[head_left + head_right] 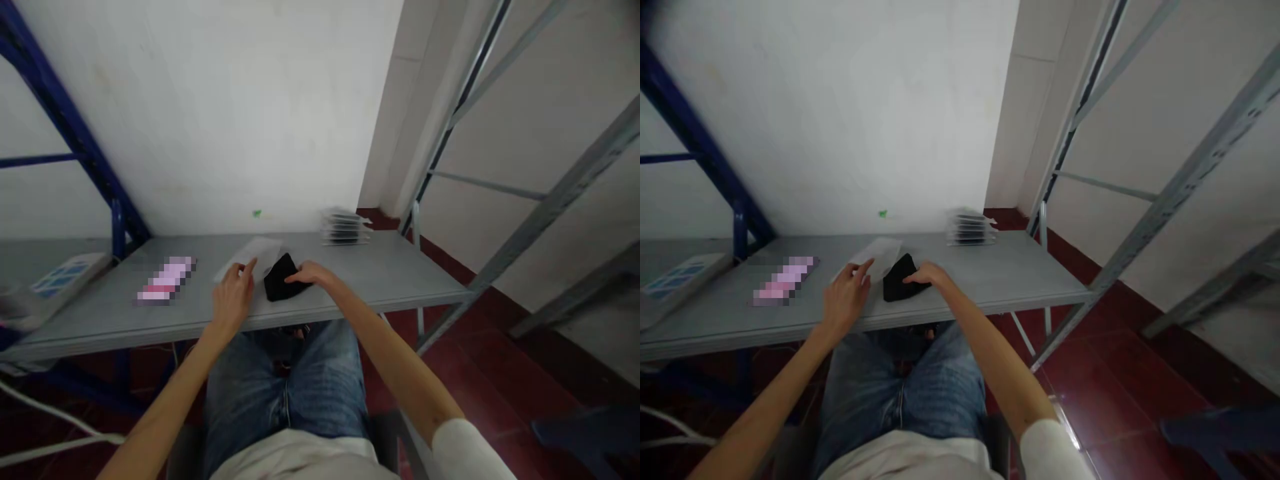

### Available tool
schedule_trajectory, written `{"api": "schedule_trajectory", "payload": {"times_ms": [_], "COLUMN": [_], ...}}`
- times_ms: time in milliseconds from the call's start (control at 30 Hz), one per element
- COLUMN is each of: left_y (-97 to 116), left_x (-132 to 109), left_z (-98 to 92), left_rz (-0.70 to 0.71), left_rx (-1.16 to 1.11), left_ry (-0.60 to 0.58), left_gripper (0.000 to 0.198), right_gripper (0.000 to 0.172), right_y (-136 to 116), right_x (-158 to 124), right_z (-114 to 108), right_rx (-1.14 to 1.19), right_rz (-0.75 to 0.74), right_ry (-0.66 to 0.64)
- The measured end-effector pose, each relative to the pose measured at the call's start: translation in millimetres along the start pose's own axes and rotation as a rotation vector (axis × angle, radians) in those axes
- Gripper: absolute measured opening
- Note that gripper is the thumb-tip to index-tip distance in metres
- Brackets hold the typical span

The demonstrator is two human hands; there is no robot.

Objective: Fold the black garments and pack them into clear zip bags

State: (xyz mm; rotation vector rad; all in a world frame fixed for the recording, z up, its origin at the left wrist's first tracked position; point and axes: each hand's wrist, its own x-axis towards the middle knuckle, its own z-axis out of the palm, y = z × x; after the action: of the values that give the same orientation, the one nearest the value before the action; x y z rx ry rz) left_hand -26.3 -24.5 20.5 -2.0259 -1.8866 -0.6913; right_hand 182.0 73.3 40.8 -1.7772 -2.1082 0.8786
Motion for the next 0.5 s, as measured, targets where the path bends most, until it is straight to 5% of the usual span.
{"api": "schedule_trajectory", "payload": {"times_ms": [267, 367, 500], "left_y": [-0.9, 0.6, 4.9], "left_x": [-0.2, -0.5, 0.4], "left_z": [5.7, 10.4, 8.9], "left_rz": [0.010, 0.056, 0.127], "left_rx": [-0.034, -0.063, -0.113], "left_ry": [0.000, -0.033, -0.074], "left_gripper": [0.049, 0.050, 0.053], "right_gripper": [0.034, 0.039, 0.040], "right_y": [31.0, 42.6, 36.8], "right_x": [-28.5, -37.0, -37.7], "right_z": [-3.2, -0.2, 3.0], "right_rx": [0.656, 0.870, 0.849], "right_rz": [0.052, -0.034, -0.096], "right_ry": [0.050, -0.094, -0.250]}}
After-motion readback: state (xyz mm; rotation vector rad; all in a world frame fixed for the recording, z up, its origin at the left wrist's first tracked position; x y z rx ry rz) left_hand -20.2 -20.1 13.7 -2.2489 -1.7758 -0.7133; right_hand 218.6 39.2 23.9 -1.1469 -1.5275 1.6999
